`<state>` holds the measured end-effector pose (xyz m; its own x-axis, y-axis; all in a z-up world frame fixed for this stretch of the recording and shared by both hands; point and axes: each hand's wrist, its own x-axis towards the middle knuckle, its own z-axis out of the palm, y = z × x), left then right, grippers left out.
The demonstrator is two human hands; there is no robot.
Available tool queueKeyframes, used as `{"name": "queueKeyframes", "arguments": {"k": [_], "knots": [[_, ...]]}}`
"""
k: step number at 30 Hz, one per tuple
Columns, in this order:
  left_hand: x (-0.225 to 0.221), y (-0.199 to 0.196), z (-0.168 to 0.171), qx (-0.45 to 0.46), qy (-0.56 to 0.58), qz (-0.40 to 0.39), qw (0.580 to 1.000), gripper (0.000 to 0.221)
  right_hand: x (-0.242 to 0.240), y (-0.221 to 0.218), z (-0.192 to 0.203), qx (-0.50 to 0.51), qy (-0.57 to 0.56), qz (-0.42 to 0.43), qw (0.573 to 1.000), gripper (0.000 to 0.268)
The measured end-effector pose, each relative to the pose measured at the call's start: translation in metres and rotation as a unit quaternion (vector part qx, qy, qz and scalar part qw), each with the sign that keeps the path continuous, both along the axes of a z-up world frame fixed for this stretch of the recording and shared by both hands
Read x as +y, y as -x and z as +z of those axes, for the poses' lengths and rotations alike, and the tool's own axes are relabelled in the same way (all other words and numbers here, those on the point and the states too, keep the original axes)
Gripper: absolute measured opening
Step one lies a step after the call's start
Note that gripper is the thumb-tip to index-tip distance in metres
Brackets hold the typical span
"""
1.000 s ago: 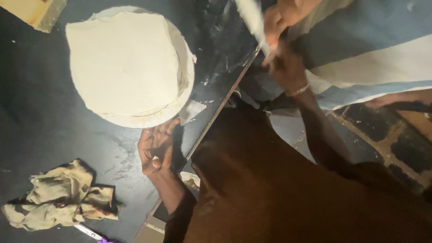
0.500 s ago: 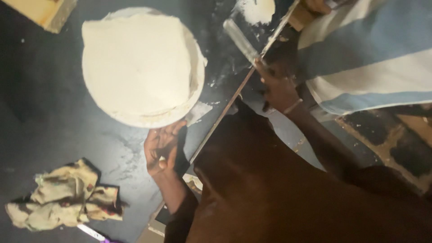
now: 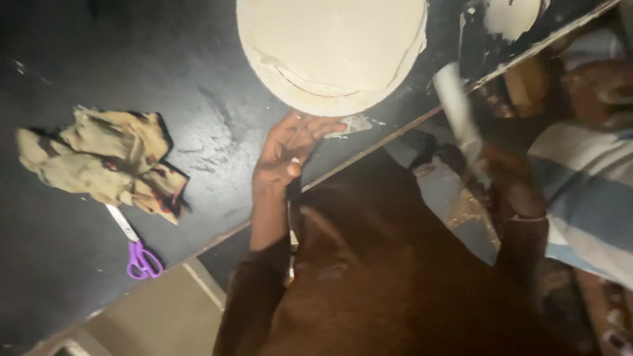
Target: The person spreads white icing onto the top and sides of a square cake using a palette knife, smoothing the surface and edges.
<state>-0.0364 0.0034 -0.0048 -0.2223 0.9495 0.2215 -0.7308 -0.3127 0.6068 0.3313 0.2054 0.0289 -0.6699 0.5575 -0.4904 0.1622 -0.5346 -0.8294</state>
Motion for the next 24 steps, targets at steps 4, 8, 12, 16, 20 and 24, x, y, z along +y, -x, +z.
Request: {"name": "queueKeyframes", "arguments": {"k": [4, 8, 12, 16, 20, 24], "knots": [[-0.003, 0.003, 0.010, -0.007, 0.020, 0.044, 0.999, 0.096, 0.011, 0.024, 0.028, -0.017, -0.098, -0.203, 0.974, 0.023], [-0.002, 0.004, 0.023, 0.004, 0.040, 0.068, 0.997, 0.107, 0.046, 0.063, 0.053, 0.027, -0.302, -0.083, 0.949, 0.030], [-0.001, -0.003, 0.028, -0.004, 0.037, 0.087, 0.995, 0.108, 0.067, 0.085, 0.068, 0.041, -0.401, -0.002, 0.915, 0.034], [0.000, -0.011, 0.026, -0.026, 0.016, 0.100, 0.994, 0.109, 0.074, 0.108, 0.088, 0.033, -0.478, 0.043, 0.877, 0.030], [0.000, -0.014, 0.023, -0.037, -0.005, 0.096, 0.995, 0.110, 0.078, 0.130, 0.110, -0.028, -0.673, 0.082, 0.734, 0.029], [-0.001, -0.017, 0.024, -0.047, -0.010, 0.094, 0.994, 0.110, 0.074, 0.148, 0.118, -0.071, -0.759, 0.082, 0.641, 0.030]]}}
